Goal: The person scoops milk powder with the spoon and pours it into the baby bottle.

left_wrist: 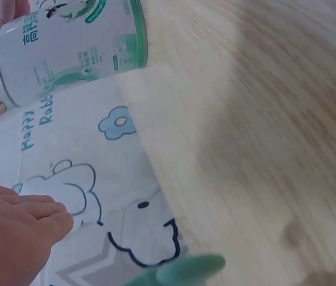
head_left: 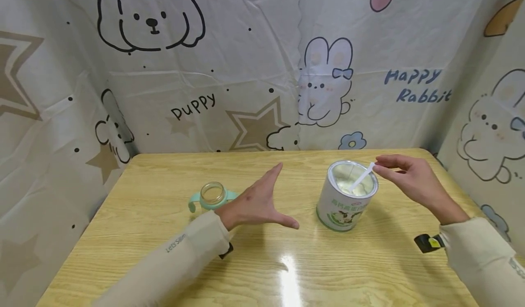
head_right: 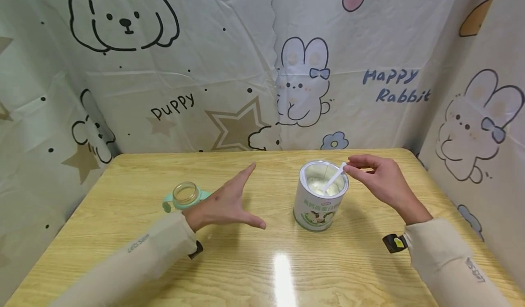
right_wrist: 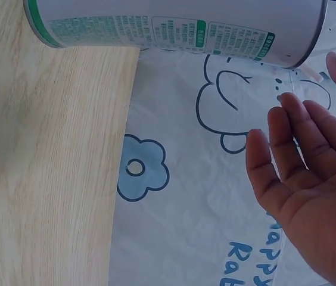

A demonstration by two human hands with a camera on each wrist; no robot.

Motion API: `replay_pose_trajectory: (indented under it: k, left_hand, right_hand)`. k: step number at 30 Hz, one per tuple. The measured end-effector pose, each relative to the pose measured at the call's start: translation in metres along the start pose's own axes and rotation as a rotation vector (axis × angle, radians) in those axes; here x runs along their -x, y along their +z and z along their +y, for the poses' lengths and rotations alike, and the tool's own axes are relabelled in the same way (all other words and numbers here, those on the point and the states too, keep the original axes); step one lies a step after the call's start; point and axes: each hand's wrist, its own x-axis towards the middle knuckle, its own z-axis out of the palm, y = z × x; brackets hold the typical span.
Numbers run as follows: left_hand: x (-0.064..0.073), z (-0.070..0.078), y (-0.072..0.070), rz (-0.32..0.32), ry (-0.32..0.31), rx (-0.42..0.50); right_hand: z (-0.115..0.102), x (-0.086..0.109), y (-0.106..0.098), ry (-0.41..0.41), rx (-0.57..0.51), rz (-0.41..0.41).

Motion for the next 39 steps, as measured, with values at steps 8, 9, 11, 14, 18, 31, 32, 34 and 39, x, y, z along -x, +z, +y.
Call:
replay_pose_trajectory:
  k: [8, 9, 11, 14, 18, 31, 32, 34, 39]
  left_hand:
    - [-0.01, 0.009, 0.011, -0.013, 0.004, 0.024]
    - [-0.011, 0.01, 0.013, -0.014, 0.003, 0.028]
    - [-0.013, 0.011, 0.015, -0.012, 0.002, 0.038]
    - [-0.016, 0.011, 0.019, -0.002, -0.002, 0.047]
    - [-0.021, 0.013, 0.022, 0.018, -0.015, 0.061]
    - [-0.044, 0.028, 0.036, 0.039, -0.013, 0.127]
    - [-0.045, 0.029, 0.037, 0.039, -0.015, 0.136]
    - [-0.047, 0.03, 0.039, 0.037, -0.021, 0.161]
    - [-0.052, 0.033, 0.045, 0.036, -0.026, 0.191]
  right_hand:
    - [-0.003, -0.004, 0.001, 0.013, 0.014, -0.003]
    - [-0.004, -0.004, 0.001, 0.017, 0.014, -0.003]
    - [-0.004, -0.005, 0.002, 0.027, 0.012, -0.008]
    - [-0.005, -0.006, 0.002, 0.04, 0.009, -0.021]
    - [-0.006, -0.008, 0.002, 0.051, 0.012, -0.047]
    - [-0.007, -0.01, -0.002, 0.087, 0.005, -0.093]
    - [-0.007, -0.01, -0.002, 0.085, 0.005, -0.09]
    - [-0.007, -0.011, -0.002, 0.081, 0.004, -0.088]
    - [-0.008, -0.012, -0.002, 0.064, 0.012, -0.086]
